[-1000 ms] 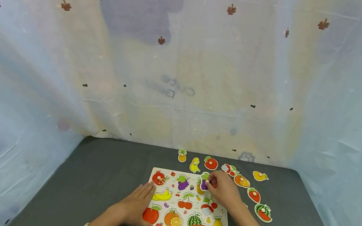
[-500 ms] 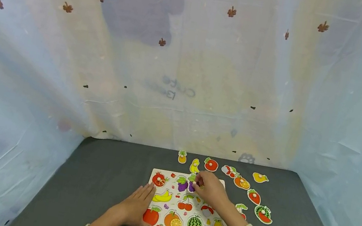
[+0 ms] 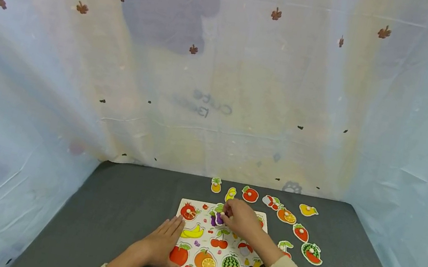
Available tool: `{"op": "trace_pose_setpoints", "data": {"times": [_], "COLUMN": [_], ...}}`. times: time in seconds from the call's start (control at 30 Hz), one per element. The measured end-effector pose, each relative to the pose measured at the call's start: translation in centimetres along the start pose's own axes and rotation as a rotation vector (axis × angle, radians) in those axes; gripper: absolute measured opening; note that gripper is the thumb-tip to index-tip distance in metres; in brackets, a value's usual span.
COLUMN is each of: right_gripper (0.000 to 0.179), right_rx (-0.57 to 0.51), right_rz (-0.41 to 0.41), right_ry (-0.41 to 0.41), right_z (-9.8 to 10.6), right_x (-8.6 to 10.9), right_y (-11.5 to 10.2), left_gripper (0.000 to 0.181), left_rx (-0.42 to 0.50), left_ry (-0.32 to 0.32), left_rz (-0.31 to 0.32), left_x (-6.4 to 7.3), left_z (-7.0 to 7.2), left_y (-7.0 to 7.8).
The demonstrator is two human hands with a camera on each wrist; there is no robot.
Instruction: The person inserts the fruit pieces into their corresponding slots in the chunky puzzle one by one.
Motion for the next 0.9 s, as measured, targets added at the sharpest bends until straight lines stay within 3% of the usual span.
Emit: {"op": "trace_pose_setpoints", "data": {"times": [0.33,0.9], "right_gripper": [0.017,0.018], "right_rx": [0.001,0.052], "right_rz": [0.030,0.007], "right_ry": [-0.031,-0.064], "right_z": [-1.1,-1.8], "right_x": [-1.0,-1.8], "right_y": [0.1,0.0], "left_gripper": [0.136,0.137], "left_rx": [-0.009,-0.007], "left_ry": [-0.008,-0.011], "left_rz": [-0.003,0.006], "left_x": [0.0,0.1], "left_z": [0.1,0.4], "left_y": [0.0,0.3]}}
Point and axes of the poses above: each hand's wrist, its own x-axis away from the middle knuckle, its own z-axis out of the back of the hand, y = z × x, the point moved 4 cm from there along -x, towards the middle knuckle, and after that the axes turned 5 degrees about -x, right-handed, at the moved point
